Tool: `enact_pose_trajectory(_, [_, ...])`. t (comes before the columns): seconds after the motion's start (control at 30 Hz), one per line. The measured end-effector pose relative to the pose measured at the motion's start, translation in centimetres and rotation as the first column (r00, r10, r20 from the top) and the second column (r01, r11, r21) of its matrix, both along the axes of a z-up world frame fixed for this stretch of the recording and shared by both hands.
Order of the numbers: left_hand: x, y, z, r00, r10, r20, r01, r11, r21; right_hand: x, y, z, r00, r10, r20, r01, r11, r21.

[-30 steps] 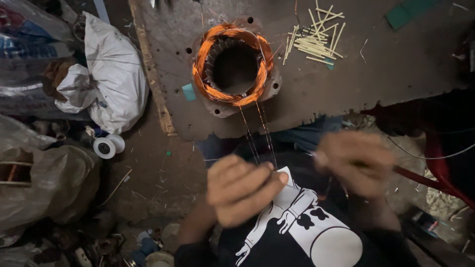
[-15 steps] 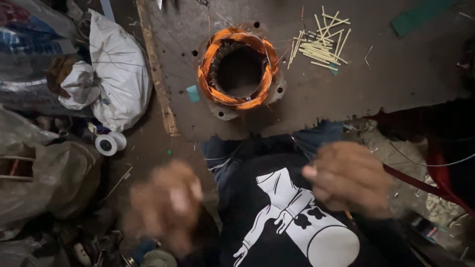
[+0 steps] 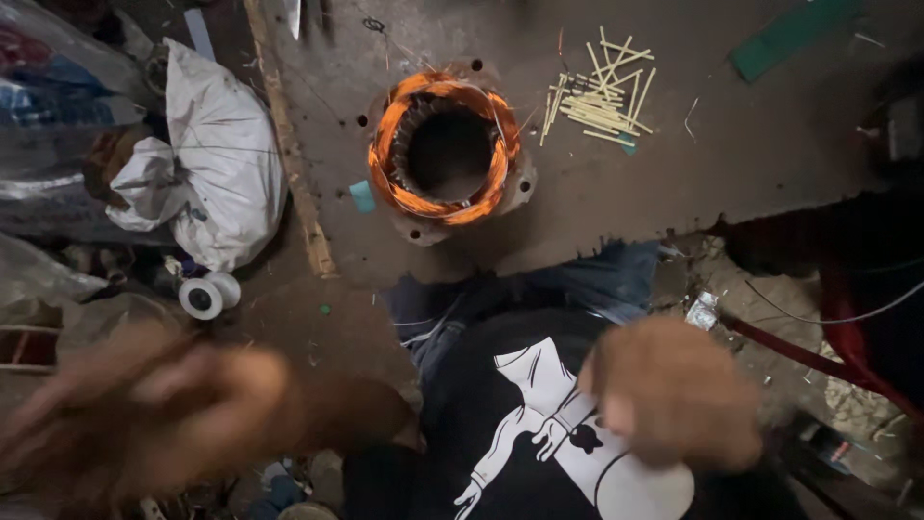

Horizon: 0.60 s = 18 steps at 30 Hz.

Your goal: The person winds copper wire around a cylindrical metal core, using wooden sticks to separate and secure the layers. They repeatedly pick up sticks, place them into the coil, and adjust the wire by hand to maintain tension and alignment.

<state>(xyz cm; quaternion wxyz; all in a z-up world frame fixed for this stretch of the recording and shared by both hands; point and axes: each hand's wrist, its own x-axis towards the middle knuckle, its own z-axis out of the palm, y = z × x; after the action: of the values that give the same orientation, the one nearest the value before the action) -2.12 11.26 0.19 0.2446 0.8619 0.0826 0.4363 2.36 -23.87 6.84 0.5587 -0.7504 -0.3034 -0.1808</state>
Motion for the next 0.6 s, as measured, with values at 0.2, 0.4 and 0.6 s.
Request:
enact_pose_trajectory(0.2, [-1.9,-5.2,-2.0,0.934,0.345,0.097,-0.358,0.913,0.197,5.9,0.4,-4.8,0.900,-0.035,-0.434,0.042,0.999,0.007])
enact_pose_trajectory(0.4, [-0.3,-14.6,-3.2,0.938,-0.228,-0.262,0.197,0.970,-0.142,11.9,2.2,-7.7,0.783,0.233,-0.576,-0.033,0.941,0.336])
enact_pose_trajectory(0.6, [0.1,-14.7,-4.5,0.852,-0.400,-0.337,0.387,0.916,-0.107,12.8,1.7,-8.9,0.774,0.294,-0.561,-0.109,0.934,0.339])
